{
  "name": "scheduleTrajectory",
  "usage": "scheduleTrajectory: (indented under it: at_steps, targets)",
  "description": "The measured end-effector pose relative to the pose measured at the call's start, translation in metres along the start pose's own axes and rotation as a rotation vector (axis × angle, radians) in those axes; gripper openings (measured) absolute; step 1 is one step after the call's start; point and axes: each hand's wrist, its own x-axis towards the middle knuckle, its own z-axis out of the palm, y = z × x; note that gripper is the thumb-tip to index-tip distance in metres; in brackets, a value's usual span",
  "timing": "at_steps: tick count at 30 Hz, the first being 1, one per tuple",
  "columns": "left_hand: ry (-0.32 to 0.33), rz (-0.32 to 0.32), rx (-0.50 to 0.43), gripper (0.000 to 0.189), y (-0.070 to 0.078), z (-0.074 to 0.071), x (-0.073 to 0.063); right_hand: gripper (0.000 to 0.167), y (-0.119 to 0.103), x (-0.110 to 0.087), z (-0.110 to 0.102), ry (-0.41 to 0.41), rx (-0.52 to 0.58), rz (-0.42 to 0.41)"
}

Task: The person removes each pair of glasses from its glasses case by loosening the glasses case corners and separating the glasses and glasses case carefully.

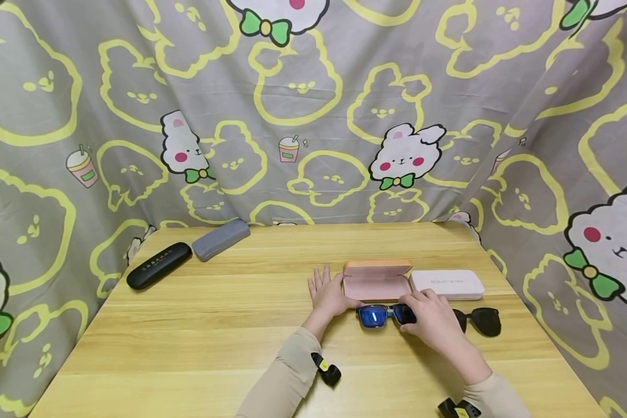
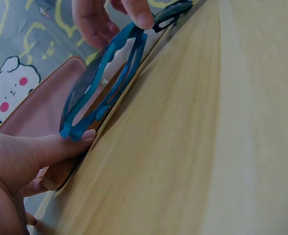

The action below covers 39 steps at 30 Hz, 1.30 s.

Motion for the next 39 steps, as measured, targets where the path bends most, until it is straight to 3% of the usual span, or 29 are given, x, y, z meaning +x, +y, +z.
scheduleTrajectory:
  at_steps: [39]
  targets:
    - [-0.014, 0.0, -0.011, 0.094, 0.0, 0.0, 0.0, 0.055, 0.002, 0.001, 0.014, -0.055, -0.035, -0.002]
